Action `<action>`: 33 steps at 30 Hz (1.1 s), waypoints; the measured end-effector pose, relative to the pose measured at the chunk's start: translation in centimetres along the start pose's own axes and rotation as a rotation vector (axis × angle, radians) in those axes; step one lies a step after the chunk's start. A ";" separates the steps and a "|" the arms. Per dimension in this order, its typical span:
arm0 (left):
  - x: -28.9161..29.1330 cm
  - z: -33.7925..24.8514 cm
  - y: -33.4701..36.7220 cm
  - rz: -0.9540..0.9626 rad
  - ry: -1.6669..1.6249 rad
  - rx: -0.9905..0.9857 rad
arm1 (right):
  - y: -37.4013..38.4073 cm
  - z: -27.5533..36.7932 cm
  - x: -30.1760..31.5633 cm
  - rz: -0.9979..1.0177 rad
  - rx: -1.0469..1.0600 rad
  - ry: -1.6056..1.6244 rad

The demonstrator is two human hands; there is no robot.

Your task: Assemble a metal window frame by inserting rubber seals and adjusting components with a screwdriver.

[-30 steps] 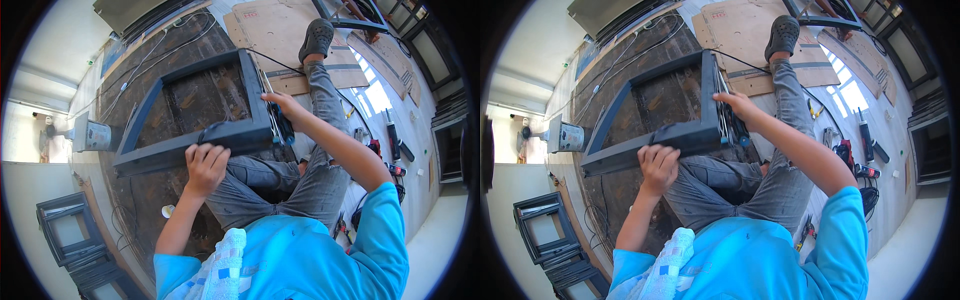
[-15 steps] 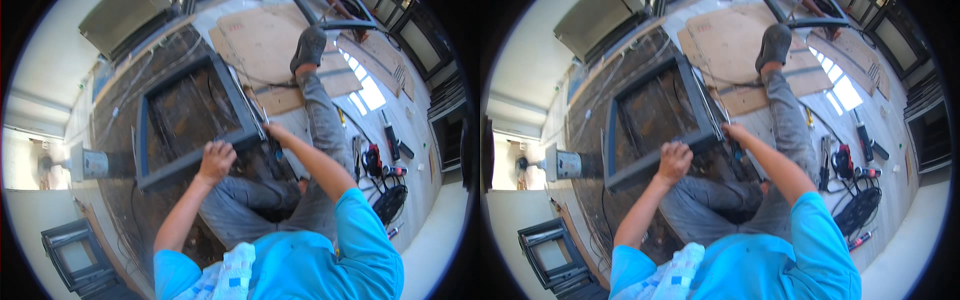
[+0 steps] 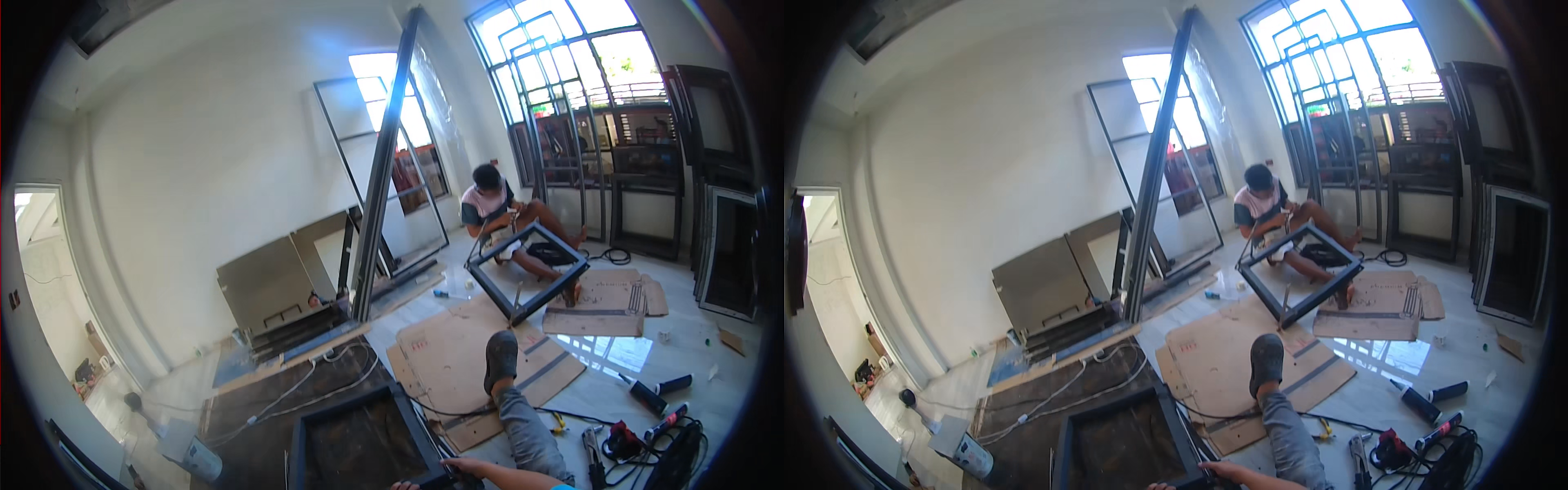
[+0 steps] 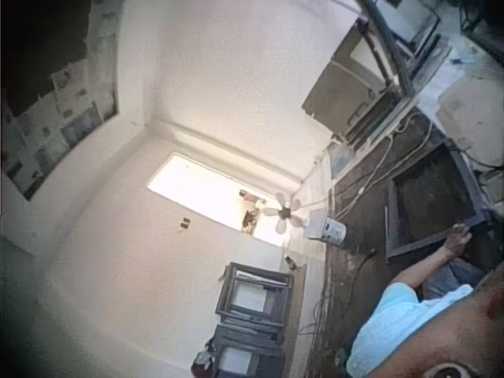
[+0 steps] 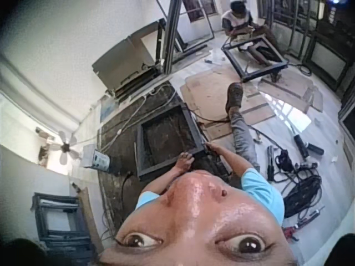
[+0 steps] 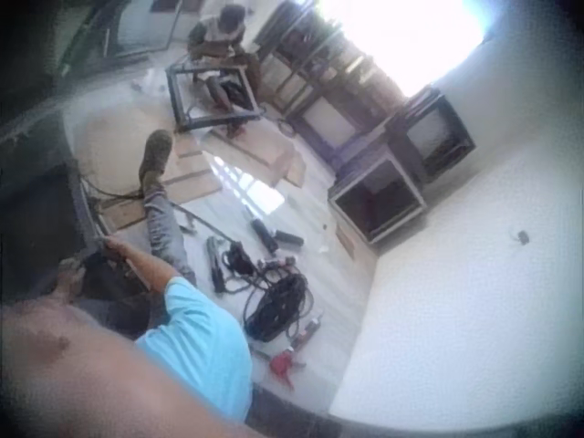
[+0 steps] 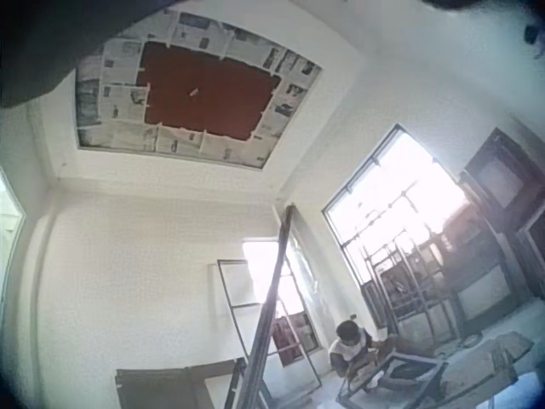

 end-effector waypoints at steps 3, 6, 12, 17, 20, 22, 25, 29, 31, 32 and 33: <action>0.0 1.1 1.7 0.096 -0.153 0.028 | -0.1 3.9 1.4 -0.030 0.072 -0.046; 2.5 1.6 5.5 -0.037 -0.306 0.101 | -0.3 5.6 1.7 -0.054 0.118 -0.098; -6.9 9.4 7.8 0.700 -0.446 0.768 | -0.5 6.8 1.3 -0.079 0.181 -0.213; -9.5 10.3 8.9 0.803 -0.482 0.782 | 0.1 6.5 2.4 -0.125 0.215 -0.286; -9.9 10.3 8.8 0.888 -0.507 0.798 | 1.1 5.8 2.3 -0.146 0.231 -0.325; -10.3 10.1 8.6 0.943 -0.527 0.810 | 1.5 5.2 2.2 -0.160 0.239 -0.355; -11.2 9.8 7.7 1.002 -0.554 0.817 | 1.3 4.2 1.8 -0.186 0.247 -0.400; -11.0 11.6 5.5 0.697 -0.776 0.990 | -0.4 1.6 1.3 -0.228 0.221 -0.438; -12.9 14.7 1.5 0.782 -0.490 1.017 | -0.9 0.9 -0.4 -0.070 0.077 -0.509; -12.6 17.3 -2.4 0.481 -0.659 1.343 | -6.2 5.0 -3.4 -0.022 0.208 -0.427; -11.5 18.4 -4.6 0.182 -0.788 1.619 | -5.4 5.0 -3.3 -0.012 0.292 -0.394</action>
Point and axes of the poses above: each hand's wrist, its own y-axis towards the middle knuckle, its own x-axis out of the back of the hand, z = x × y, the point moved 5 cm from there along y, towards the middle knuckle, and after that the axes turned 5 degrees about x, right-handed, at the moved point
